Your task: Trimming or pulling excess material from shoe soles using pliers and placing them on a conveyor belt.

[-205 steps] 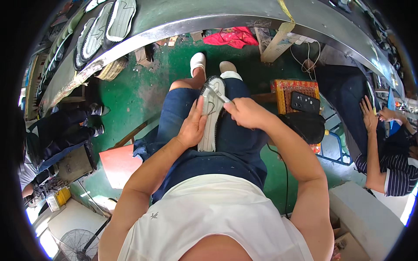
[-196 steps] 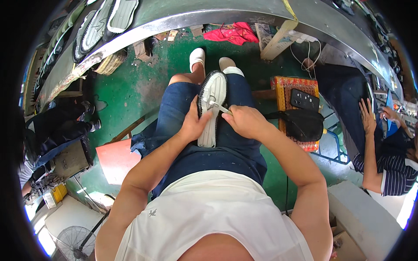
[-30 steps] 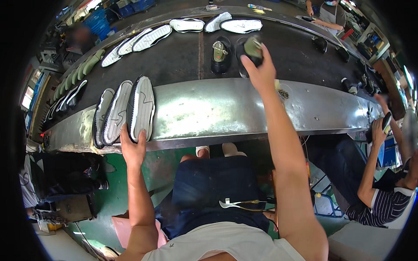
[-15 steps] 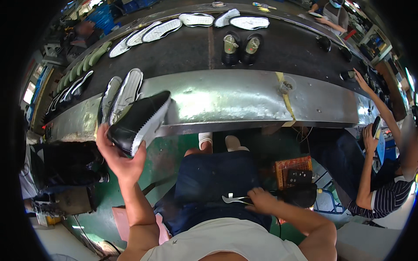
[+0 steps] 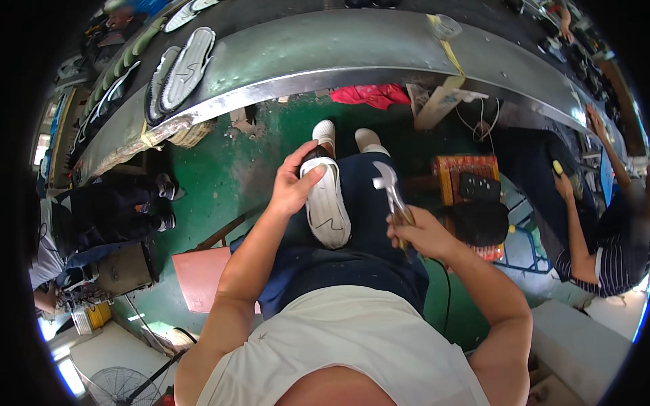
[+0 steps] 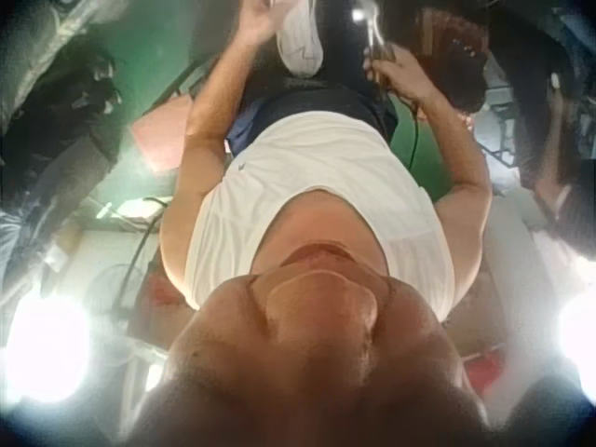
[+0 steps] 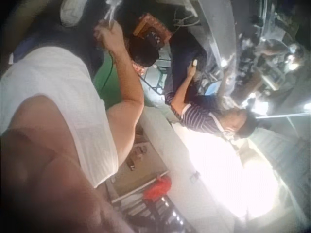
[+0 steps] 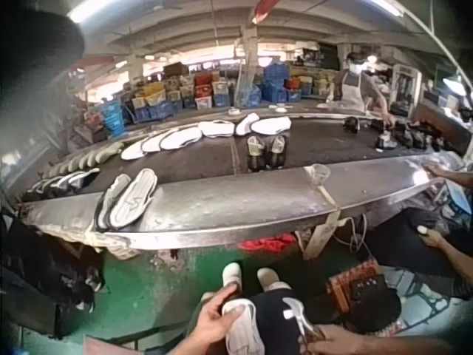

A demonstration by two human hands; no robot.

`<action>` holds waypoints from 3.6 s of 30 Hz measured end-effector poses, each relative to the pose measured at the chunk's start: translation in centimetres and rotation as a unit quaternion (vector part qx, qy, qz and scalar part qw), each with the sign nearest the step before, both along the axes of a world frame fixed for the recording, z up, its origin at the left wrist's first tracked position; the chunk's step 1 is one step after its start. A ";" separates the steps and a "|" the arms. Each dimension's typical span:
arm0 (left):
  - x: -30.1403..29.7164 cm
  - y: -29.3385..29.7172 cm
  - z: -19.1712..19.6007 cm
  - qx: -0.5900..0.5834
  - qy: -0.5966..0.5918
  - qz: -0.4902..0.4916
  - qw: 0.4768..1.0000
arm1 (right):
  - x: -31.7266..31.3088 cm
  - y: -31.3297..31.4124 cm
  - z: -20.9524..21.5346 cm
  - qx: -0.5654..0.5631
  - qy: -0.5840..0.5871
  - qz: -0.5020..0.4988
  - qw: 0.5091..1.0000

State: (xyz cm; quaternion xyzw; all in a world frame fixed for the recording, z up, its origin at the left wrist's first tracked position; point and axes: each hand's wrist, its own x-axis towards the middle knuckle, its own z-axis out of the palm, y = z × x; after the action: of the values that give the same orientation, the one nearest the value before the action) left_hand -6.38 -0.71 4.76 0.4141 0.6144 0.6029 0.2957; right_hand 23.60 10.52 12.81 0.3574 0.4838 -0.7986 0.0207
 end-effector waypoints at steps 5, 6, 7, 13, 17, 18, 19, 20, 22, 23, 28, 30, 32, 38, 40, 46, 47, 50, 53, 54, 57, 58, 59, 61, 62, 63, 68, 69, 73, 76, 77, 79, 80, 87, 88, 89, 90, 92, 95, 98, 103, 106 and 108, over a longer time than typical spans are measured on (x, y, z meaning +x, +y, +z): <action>0.2 -0.1 -0.3 -0.082 -0.024 -0.061 0.994 | -2.1 -1.9 0.3 0.195 0.012 0.111 0.974; 0.5 -0.2 -0.1 -0.083 -0.026 -0.062 0.994 | -2.3 -2.1 -0.3 0.194 0.011 0.110 0.975; 0.7 -0.3 0.2 -0.078 -0.003 -0.072 0.994 | -2.6 -2.2 -0.8 0.204 0.013 0.119 0.972; 0.7 -0.8 -1.1 -0.064 -0.022 -0.079 0.995 | -5.6 -2.6 -1.9 0.184 0.028 0.096 0.978; 1.8 -0.2 1.0 -0.072 -0.032 -0.109 0.991 | -8.0 0.4 -0.1 0.130 0.127 -0.097 0.979; 1.7 -0.4 0.6 -0.073 -0.032 -0.104 0.991 | -8.1 1.1 0.8 0.167 0.146 -0.110 0.969; 1.3 -0.3 -0.2 -0.070 -0.008 -0.082 0.994 | -7.5 1.8 1.2 0.196 0.163 -0.044 0.966; 0.9 -0.3 -1.1 -0.067 0.016 -0.059 0.996 | -7.0 1.5 1.2 0.196 0.164 -0.043 0.966; 0.4 -0.4 -2.7 -0.064 -0.057 -0.056 0.995 | -5.6 0.2 0.8 0.165 0.042 0.098 0.981; 0.1 -0.5 -3.4 -0.061 -0.132 -0.055 0.988 | -5.2 -0.4 -0.5 0.136 0.004 0.127 0.983; 1.0 -0.1 -1.0 -0.094 -0.043 -0.059 0.993 | -5.9 -1.9 -2.2 0.143 -0.033 0.112 0.983; 0.8 -0.5 -0.8 -0.102 -0.026 -0.053 0.993 | -6.4 -1.5 -1.6 0.187 -0.020 0.126 0.974; -0.1 -0.9 -1.3 -0.064 -0.025 -0.098 0.993 | -6.5 -0.9 -1.0 -0.275 0.130 -0.045 0.952; -1.0 -1.2 -2.5 -0.083 0.036 -0.114 0.989 | -7.3 -1.2 -1.8 0.064 0.002 0.101 0.993; -0.6 -1.2 -1.7 -0.095 0.057 -0.106 0.988 | -7.4 -0.4 -2.0 0.237 0.042 0.173 0.955; -1.0 -1.0 -4.0 -0.073 -0.102 -0.077 0.989 | -8.9 -1.2 -3.5 0.267 0.000 0.145 0.953; -1.0 -0.9 -4.1 -0.066 -0.134 -0.074 0.986 | -9.0 -1.4 -4.0 0.346 0.007 0.147 0.927; -1.2 -0.6 -3.9 -0.068 -0.152 -0.092 0.982 | -8.8 -2.4 -5.4 0.467 -0.005 0.137 0.873; -1.7 -1.0 -2.7 -0.069 -0.217 -0.136 0.964 | -8.5 -2.9 -3.7 0.549 -0.060 0.164 0.817; -1.6 -1.1 -2.1 -0.070 -0.218 -0.137 0.964 | -8.5 -3.1 -2.4 0.585 -0.096 0.201 0.780; -1.1 -0.4 -1.8 -0.100 -0.286 -0.070 0.951 | -9.0 -3.4 0.2 0.595 -0.169 0.279 0.734; -1.1 -0.1 -1.9 -0.099 -0.288 -0.071 0.950 | -8.7 -2.9 -0.3 0.596 -0.172 0.280 0.733; -1.0 0.1 -2.0 -0.098 -0.309 -0.073 0.943 | -8.3 -2.0 -1.2 0.575 -0.137 0.281 0.756; -1.2 0.2 -2.6 -0.096 -0.311 -0.059 0.944 | -7.6 -0.6 -0.8 0.554 -0.099 0.287 0.775; -1.5 0.1 -3.1 -0.092 -0.312 -0.050 0.944 | -7.2 0.0 0.4 0.397 -0.087 0.301 0.863; -1.4 0.1 -3.2 -0.109 -0.256 -0.053 0.959 | -6.8 0.1 1.4 0.223 -0.078 0.301 0.924; -1.7 0.5 -2.8 -0.106 -0.187 -0.106 0.971 | -10.2 -0.9 -0.2 0.396 0.048 0.013 0.917; -2.3 0.2 -2.2 -0.145 -0.187 -0.136 0.962 | -11.3 -0.3 -1.1 0.453 -0.025 0.127 0.882; -3.0 -1.9 -3.2 -0.138 -0.174 -0.182 0.958 | -9.3 -0.1 -2.5 0.415 -0.079 0.150 0.894; -1.5 -2.8 -1.2 -0.118 -0.359 -0.220 0.899 | -9.2 -0.6 -6.2 0.431 -0.062 -0.012 0.900; -0.7 -3.0 -0.6 -0.126 -0.374 -0.210 0.895 | -10.1 -0.2 -7.1 0.435 -0.088 0.019 0.896; 0.8 -3.6 -0.1 -0.151 -0.346 -0.186 0.907 | -11.1 -0.8 -7.7 0.414 -0.121 0.061 0.900; 1.6 -3.9 -0.1 -0.170 -0.313 -0.162 0.920 | -10.4 -1.4 -8.5 0.407 -0.124 0.061 0.903; 5.8 -4.6 -0.3 -0.176 -0.313 0.000 0.933 | -7.6 -2.7 -10.9 0.296 -0.100 0.047 0.949; 5.7 -4.5 -0.3 -0.194 -0.278 -0.037 0.940 | -7.2 -2.3 -10.9 0.296 -0.099 0.046 0.949; 4.6 -4.3 -1.1 -0.192 -0.319 -0.104 0.922 | -6.6 -1.6 -10.8 0.271 -0.090 0.049 0.957; 3.5 -4.3 -0.5 -0.168 -0.444 -0.180 0.862 | -6.2 -1.2 -10.4 0.244 -0.079 0.053 0.965; 3.8 -4.2 -0.4 -0.157 -0.427 -0.200 0.868 | -4.9 -0.3 -8.7 0.252 -0.108 0.072 0.959; 5.7 -5.6 -2.3 -0.190 -0.259 -0.192 0.928 | -1.9 -0.5 -4.4 0.340 -0.130 0.073 0.929; 7.1 -6.2 -2.6 -0.242 -0.124 -0.178 0.946 | -0.1 -0.4 -1.2 0.350 -0.181 0.184 0.900; 7.8 -6.1 -2.5 -0.210 -0.109 -0.219 0.947 | -0.9 -0.7 -1.5 0.563 -0.049 0.314 0.763; 7.9 -5.9 -2.5 -0.180 -0.239 -0.214 0.930 | -4.2 0.0 0.8 0.588 -0.112 0.398 0.696; 8.1 -5.5 -2.5 -0.139 -0.411 -0.188 0.881 | -5.2 0.2 1.4 0.541 -0.200 0.489 0.654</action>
State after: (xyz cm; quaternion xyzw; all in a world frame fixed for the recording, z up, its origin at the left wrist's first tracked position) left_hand 1.72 -6.24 2.27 0.1918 0.4257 0.5606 0.6839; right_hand 18.36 10.73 14.24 0.1681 0.9193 -0.1787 0.3076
